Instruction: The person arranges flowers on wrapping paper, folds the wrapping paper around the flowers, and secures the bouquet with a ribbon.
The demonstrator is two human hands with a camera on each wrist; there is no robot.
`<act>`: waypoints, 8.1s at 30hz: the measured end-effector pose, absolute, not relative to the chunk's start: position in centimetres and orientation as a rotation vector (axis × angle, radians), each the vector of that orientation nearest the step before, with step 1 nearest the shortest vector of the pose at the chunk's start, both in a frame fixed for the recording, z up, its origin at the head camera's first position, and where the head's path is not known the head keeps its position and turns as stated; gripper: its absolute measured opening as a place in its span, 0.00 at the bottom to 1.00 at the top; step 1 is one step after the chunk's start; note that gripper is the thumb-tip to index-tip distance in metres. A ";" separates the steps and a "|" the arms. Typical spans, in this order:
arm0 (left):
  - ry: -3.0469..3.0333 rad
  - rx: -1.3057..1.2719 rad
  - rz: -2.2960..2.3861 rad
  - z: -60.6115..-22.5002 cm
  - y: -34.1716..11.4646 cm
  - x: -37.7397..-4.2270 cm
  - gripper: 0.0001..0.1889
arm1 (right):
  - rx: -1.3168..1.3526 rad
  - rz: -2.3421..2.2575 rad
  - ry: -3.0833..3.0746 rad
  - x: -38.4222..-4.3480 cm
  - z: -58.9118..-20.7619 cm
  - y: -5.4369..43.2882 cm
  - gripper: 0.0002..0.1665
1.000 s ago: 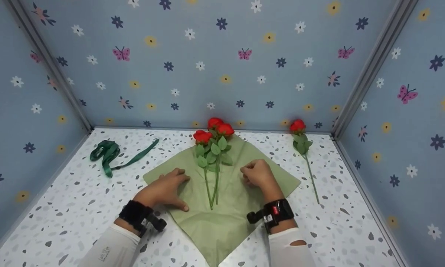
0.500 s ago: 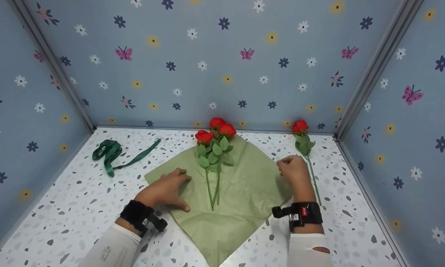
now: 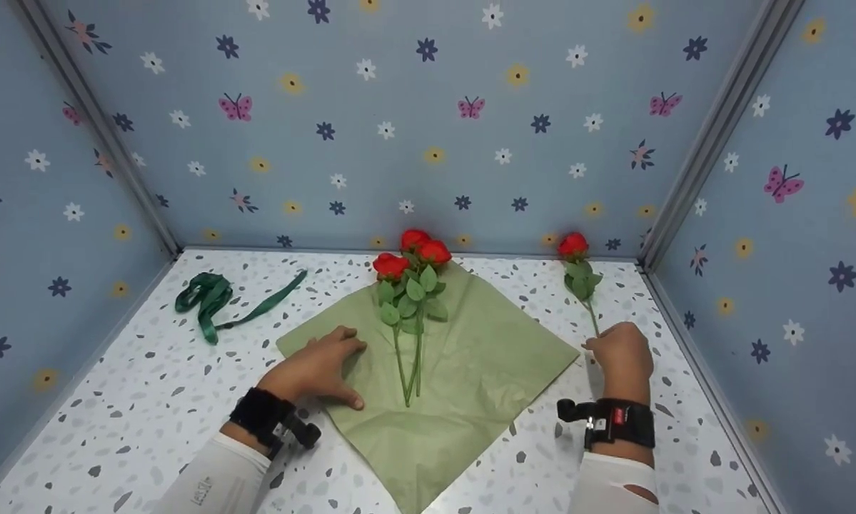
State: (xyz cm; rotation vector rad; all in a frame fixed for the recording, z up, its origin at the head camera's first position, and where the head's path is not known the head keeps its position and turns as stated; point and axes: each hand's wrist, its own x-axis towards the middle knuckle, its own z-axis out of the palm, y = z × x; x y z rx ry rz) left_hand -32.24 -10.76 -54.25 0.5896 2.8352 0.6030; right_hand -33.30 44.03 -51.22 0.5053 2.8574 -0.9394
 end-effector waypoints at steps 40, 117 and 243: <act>2.843 0.592 0.603 -54.4 -10.8 -32.2 0.60 | 0.424 -0.691 2.784 -34.2 -52.5 44.8 0.29; 2.843 0.617 0.613 -54.3 -10.8 -32.4 0.60 | -0.175 -1.128 2.722 -36.6 -53.7 22.1 0.16; 2.706 0.595 0.607 -52.0 -10.7 -31.0 0.25 | -0.539 -0.751 2.475 -34.0 -51.9 28.9 0.07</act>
